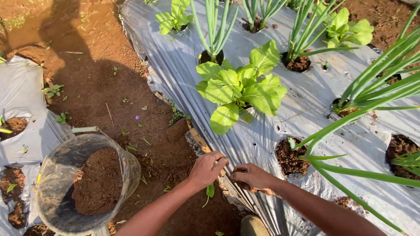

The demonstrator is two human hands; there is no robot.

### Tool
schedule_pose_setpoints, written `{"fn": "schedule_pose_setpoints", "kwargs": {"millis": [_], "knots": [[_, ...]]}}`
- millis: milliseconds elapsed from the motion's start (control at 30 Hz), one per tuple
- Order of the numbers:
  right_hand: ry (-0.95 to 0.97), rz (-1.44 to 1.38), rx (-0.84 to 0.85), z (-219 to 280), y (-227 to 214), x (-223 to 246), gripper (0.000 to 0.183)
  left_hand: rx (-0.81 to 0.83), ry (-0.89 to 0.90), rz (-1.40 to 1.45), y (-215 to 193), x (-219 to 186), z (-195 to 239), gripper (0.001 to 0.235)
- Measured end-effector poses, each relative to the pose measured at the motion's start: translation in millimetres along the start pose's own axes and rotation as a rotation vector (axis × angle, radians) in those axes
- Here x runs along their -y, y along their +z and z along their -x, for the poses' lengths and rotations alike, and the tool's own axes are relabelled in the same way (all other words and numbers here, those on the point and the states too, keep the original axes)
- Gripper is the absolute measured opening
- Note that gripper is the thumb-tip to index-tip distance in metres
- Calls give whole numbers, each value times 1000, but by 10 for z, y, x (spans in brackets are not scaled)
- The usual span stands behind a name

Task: Planting seedlings into a plastic-covered field and adding soil from a bucket by hand.

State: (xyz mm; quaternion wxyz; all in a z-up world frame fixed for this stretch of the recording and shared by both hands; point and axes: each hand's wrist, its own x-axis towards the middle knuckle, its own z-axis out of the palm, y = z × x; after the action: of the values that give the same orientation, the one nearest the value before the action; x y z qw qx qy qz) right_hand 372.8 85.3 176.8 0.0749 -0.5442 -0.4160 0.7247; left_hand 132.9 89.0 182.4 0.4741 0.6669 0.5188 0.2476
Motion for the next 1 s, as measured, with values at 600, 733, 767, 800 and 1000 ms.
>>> {"fn": "schedule_pose_setpoints", "kwargs": {"millis": [600, 733, 767, 800, 1000], "knots": [[12, -401, -630, 1128, -2089, -775, 59, 160, 666, -512, 1297, -710, -2381, 26], [-269, -667, -922, 905, -2645, -543, 32, 210, 600, -410, 1841, -1064, -2640, 27], [-332, -655, -1022, 880, -2786, -361, 29, 184, 584, -439, 1996, -1115, -2749, 27], [-333, -662, -1033, 674, -3079, -473, 29, 193, 594, -439, 2092, -1133, -2857, 27], [-199, -408, -1269, 191, -3631, -605, 57, -193, 954, -630, 3062, -191, -3643, 25]]}}
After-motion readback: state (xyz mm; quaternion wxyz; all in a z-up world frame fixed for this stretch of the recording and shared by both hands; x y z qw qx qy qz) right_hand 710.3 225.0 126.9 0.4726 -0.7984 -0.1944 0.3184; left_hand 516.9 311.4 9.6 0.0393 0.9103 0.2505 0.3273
